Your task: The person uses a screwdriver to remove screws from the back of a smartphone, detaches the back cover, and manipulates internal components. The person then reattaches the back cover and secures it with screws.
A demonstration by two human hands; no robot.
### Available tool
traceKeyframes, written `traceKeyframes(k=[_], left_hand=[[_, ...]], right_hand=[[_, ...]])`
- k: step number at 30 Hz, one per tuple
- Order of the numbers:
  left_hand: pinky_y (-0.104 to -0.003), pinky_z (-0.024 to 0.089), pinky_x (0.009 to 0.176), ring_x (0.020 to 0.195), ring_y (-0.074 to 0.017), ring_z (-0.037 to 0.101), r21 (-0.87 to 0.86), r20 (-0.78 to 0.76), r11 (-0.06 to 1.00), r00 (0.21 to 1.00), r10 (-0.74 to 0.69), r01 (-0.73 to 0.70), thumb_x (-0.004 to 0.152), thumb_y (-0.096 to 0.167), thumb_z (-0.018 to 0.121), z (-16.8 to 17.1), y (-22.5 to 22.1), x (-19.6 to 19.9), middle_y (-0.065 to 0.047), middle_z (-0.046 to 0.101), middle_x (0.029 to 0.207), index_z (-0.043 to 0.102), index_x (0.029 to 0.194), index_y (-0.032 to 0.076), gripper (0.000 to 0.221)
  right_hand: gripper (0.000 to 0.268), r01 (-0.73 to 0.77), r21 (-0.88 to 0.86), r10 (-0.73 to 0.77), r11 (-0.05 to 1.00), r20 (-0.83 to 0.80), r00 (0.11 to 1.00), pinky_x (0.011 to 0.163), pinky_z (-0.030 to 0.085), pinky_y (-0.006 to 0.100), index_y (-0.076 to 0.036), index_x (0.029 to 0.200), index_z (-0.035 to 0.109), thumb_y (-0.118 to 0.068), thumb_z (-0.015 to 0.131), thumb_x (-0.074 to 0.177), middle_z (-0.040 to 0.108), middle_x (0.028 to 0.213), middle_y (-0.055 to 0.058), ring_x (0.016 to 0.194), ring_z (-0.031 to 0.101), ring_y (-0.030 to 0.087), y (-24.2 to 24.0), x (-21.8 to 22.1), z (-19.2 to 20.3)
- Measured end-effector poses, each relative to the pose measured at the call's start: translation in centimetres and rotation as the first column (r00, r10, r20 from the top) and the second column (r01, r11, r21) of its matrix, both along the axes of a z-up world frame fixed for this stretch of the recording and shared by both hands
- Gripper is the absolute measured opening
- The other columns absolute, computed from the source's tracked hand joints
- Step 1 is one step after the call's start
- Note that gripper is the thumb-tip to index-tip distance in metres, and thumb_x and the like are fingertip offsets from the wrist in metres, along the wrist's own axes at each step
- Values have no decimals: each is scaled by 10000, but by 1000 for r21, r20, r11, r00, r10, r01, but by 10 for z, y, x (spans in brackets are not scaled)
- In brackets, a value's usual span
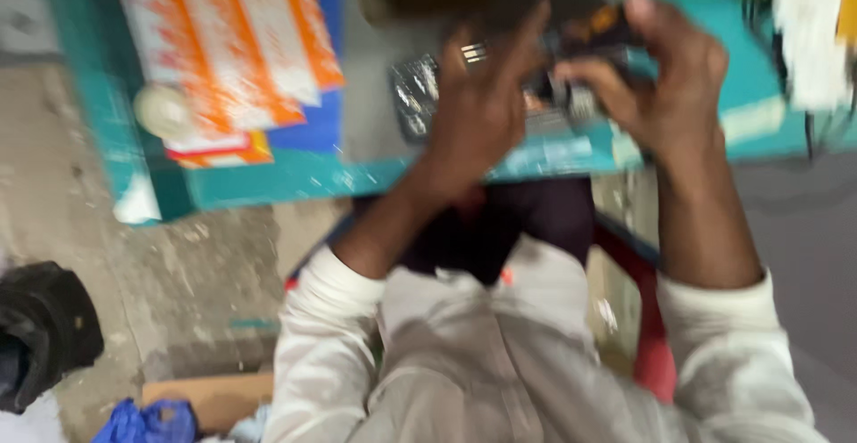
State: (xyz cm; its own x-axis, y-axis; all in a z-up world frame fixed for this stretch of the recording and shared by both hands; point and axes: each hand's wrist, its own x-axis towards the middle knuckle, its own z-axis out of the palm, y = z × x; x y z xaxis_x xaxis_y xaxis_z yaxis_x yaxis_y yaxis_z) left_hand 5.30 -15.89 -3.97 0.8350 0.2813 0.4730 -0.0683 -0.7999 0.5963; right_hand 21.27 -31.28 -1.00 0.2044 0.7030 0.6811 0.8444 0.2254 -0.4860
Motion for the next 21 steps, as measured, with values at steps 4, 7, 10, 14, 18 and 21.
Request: traceKeyframes(k=[4,7,10,14,18,21], left_hand=[[-546,367,1203,1187,-218,698,-65,66,998,998,4,1,957,-55,566,25,3,-6,-54,753,1195,374,1582,92,670],[-534,412,1171,1215,-219,701,-31,132,998,990,58,-54,952,-75,554,37,11,-14,-67,751,1222,470,1515,59,585],[-561,412,1158,1200,-252,689,74,175,989,978,115,-129,944,-79,574,43,25,-26,-73,746,1221,531,1435,4,500],[-544,413,1148,1252,-262,676,160,137,978,984,115,-137,938,-71,593,45,36,-51,-118,714,1263,564,1373,-5,440],[-557,401,1135,1282,-263,633,298,72,944,989,126,-142,920,-42,620,42,37,-72,-123,699,1283,581,1330,-4,414],[-568,401,1120,1284,-273,610,396,47,910,993,110,-120,930,9,644,37,37,-78,-123,691,1285,596,1323,-12,396]], right_hand=[[946,50,-8,-50,999,52,997,771,632,356,-163,1546,306,-132,942,847,721,1176,199,1055,755,289,11,-3,11],[876,30,-78,-31,996,-12,999,794,628,360,-126,1535,315,-49,872,863,717,1203,216,1029,752,296,8,-5,19],[807,43,-38,-44,998,-24,999,848,641,397,-108,1491,340,8,824,856,701,1176,230,1050,747,326,12,-7,19],[846,115,55,-119,992,77,990,996,597,453,-152,1445,372,-122,921,803,713,1141,173,1160,715,339,17,-8,13],[822,15,-122,-10,992,44,999,1254,441,539,-152,1490,341,-31,853,858,741,1195,162,1264,695,335,13,-3,22],[749,-81,-126,71,989,-86,994,1244,408,531,-188,1467,349,69,736,880,737,1134,137,1216,709,335,12,-7,24]])
